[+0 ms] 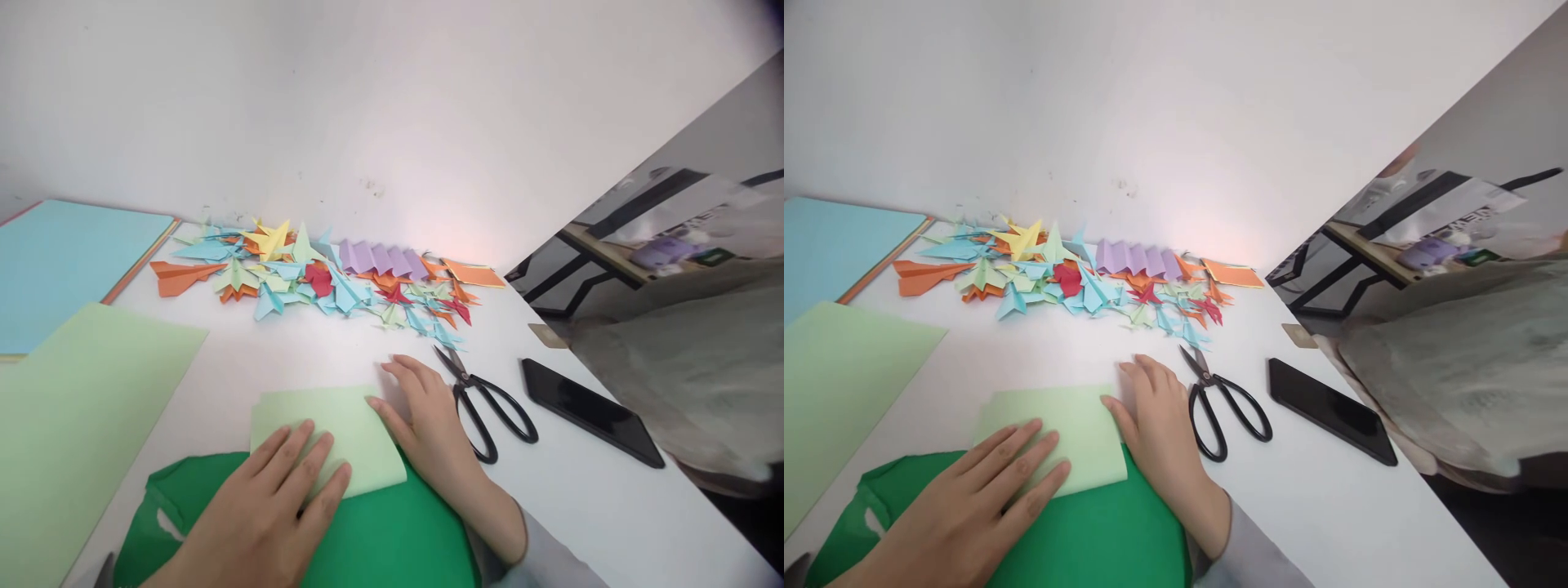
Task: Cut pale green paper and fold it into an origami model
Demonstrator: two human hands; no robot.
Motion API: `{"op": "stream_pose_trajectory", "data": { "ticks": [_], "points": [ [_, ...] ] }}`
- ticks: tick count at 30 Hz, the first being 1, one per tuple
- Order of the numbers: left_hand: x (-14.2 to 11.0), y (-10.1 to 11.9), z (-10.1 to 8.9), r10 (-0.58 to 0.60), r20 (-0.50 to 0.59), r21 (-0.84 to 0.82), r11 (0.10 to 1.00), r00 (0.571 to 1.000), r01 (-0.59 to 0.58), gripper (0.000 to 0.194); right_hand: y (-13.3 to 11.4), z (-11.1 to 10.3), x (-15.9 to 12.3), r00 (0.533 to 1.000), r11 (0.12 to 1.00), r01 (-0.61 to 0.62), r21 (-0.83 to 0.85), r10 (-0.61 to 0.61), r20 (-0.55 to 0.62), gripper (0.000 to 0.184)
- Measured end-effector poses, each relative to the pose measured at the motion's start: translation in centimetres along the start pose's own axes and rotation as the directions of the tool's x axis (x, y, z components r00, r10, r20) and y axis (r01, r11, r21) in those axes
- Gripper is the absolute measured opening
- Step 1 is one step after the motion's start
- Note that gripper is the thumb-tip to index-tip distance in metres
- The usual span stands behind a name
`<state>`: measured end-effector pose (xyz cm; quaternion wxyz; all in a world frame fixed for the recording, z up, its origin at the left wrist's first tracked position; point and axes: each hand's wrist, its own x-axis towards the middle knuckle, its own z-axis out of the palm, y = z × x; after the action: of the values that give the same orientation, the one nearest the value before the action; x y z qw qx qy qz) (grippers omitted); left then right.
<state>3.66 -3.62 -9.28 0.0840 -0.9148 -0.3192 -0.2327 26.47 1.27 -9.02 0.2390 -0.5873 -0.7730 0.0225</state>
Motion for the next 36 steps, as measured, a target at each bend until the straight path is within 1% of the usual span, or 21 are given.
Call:
{"op": "stream_pose_trajectory", "data": {
  "ticks": [3,6,9,11,15,16,18,21,23,26,31,36],
  "points": [
    [0.3,-0.3,-0.4,0.035,0.05,0.021,0.999,0.998,-0.037,0.034,0.1,-0.1,-0.2,0.996,0.994,0.072,0.083,-0.067,-0.067,0.021],
    [0.5,-0.5,-0.6,0.03,0.051,0.018,0.999,0.998,-0.031,0.033,0.1,-0.3,-0.5,0.989,0.986,0.123,0.113,-0.112,-0.102,0.018],
    [0.7,-0.7,-0.8,0.055,0.071,0.014,0.998,0.996,-0.056,0.032,0.0,-0.4,-0.6,0.985,0.981,0.152,0.117,-0.141,-0.097,0.019],
    [0.7,-0.7,-0.9,0.058,0.064,0.013,0.998,0.996,-0.059,0.032,-0.1,-0.5,-0.5,0.982,0.975,0.179,0.133,-0.169,-0.086,0.02],
    [0.6,-0.7,-0.7,0.017,0.024,0.002,1.0,1.0,-0.017,0.029,-0.6,-1.1,-0.7,0.969,0.955,0.246,0.163,-0.236,-0.079,0.019],
    [0.6,-0.6,-0.7,0.009,0.016,-0.001,1.0,1.0,-0.009,0.029,-0.8,-1.4,-0.9,0.967,0.954,0.25,0.164,-0.238,-0.089,0.019],
    [0.6,-0.6,-0.5,-0.005,-0.005,-0.003,1.0,1.0,0.005,0.027,-1.3,-2.0,-1.6,0.971,0.963,0.219,0.154,-0.201,-0.129,0.023],
    [0.7,-0.5,-0.3,-0.026,-0.047,-0.003,1.0,0.999,0.026,0.025,-2.0,-2.7,-2.5,0.961,0.95,0.275,0.146,-0.267,-0.072,0.028],
    [0.7,-0.4,-0.1,-0.043,-0.079,0.001,0.999,0.996,0.043,0.023,-2.2,-2.7,-2.7,0.933,0.924,0.357,0.139,-0.359,-0.01,0.032],
    [0.6,-0.3,0.2,-0.049,-0.098,0.011,0.999,0.994,0.051,0.021,-2.2,-2.1,-2.5,0.894,0.895,0.427,0.131,-0.44,0.084,0.043],
    [0.3,-0.3,0.7,-0.049,-0.089,0.033,0.998,0.995,0.052,0.02,-1.7,-1.1,-2.1,0.855,0.87,0.488,0.076,-0.493,0.158,0.06],
    [0.4,-0.4,0.8,-0.08,-0.113,0.029,0.996,0.99,0.084,0.016,-1.5,-1.0,-2.3,0.851,0.869,0.494,0.022,-0.488,0.193,0.064]
  ]
}}
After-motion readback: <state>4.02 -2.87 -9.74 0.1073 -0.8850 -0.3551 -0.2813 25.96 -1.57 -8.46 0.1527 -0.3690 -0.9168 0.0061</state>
